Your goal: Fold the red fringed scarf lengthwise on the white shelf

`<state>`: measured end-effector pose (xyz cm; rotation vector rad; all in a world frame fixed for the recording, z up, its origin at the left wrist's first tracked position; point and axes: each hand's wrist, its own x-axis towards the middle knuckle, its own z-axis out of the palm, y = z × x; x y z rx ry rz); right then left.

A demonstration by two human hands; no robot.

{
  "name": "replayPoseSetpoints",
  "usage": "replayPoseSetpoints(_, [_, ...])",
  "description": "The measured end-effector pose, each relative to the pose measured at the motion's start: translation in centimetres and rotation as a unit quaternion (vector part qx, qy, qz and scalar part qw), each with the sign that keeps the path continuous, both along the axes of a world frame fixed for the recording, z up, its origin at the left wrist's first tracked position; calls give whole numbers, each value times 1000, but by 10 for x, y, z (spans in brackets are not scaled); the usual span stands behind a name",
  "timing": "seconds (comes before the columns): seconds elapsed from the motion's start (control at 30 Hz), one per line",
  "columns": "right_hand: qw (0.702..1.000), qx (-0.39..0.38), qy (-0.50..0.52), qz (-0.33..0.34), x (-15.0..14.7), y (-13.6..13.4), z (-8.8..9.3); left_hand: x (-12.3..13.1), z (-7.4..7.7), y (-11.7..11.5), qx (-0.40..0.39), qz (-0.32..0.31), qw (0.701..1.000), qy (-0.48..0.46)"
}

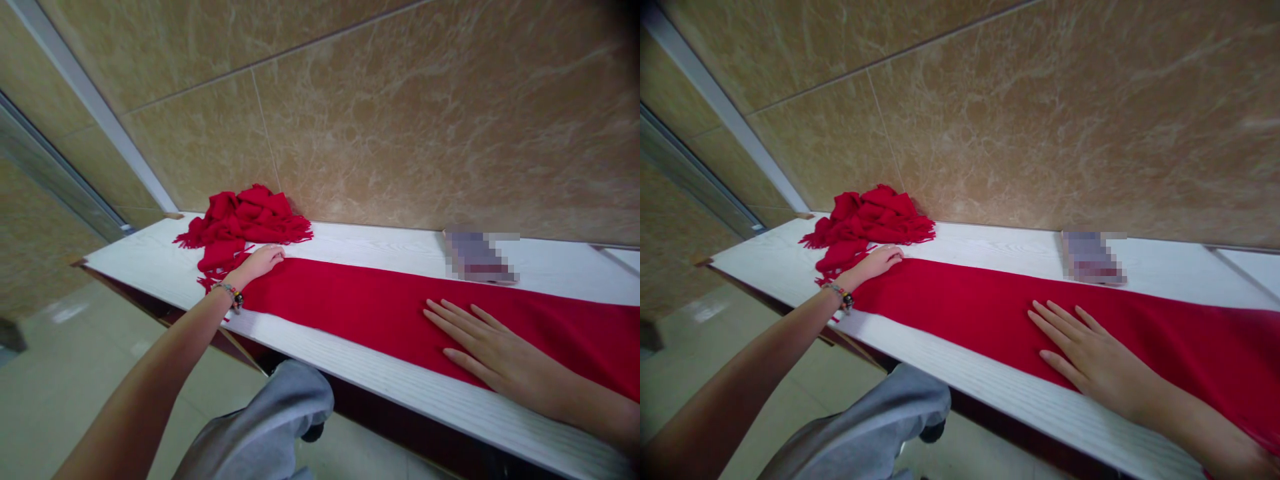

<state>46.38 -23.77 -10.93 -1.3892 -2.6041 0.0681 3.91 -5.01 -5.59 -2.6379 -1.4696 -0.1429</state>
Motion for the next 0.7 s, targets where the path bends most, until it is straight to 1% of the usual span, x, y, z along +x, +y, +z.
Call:
replayPoseSetpoints(0.1, [1000,-6,-4,8,6,-3,-1,5,4,1,7,5,1000,13])
replayPoseSetpoints(0.2, [1000,5,-8,5,10,-5,-3,17,2,-1,12,-8,1000,1])
replayPoseSetpoints(0.3, [1000,21,-7,9,11,-5,-6,22,-2,-2,-28,-32,999,-31])
replayPoseSetpoints(0.37, [999,31,-6,15,10,-5,-6,20,-2,1,-51,-19,998,-41])
replayPoseSetpoints(0.47, [999,37,-7,22,5,-3,-6,13,7,8,-52,3,998,-45])
replayPoseSetpoints(0.6, [999,35,-6,18,-9,1,-2,7,24,13,-33,8,999,-42])
replayPoseSetpoints(0.7, [1000,23,-8,8,-16,4,3,7,28,6,23,23,999,-14])
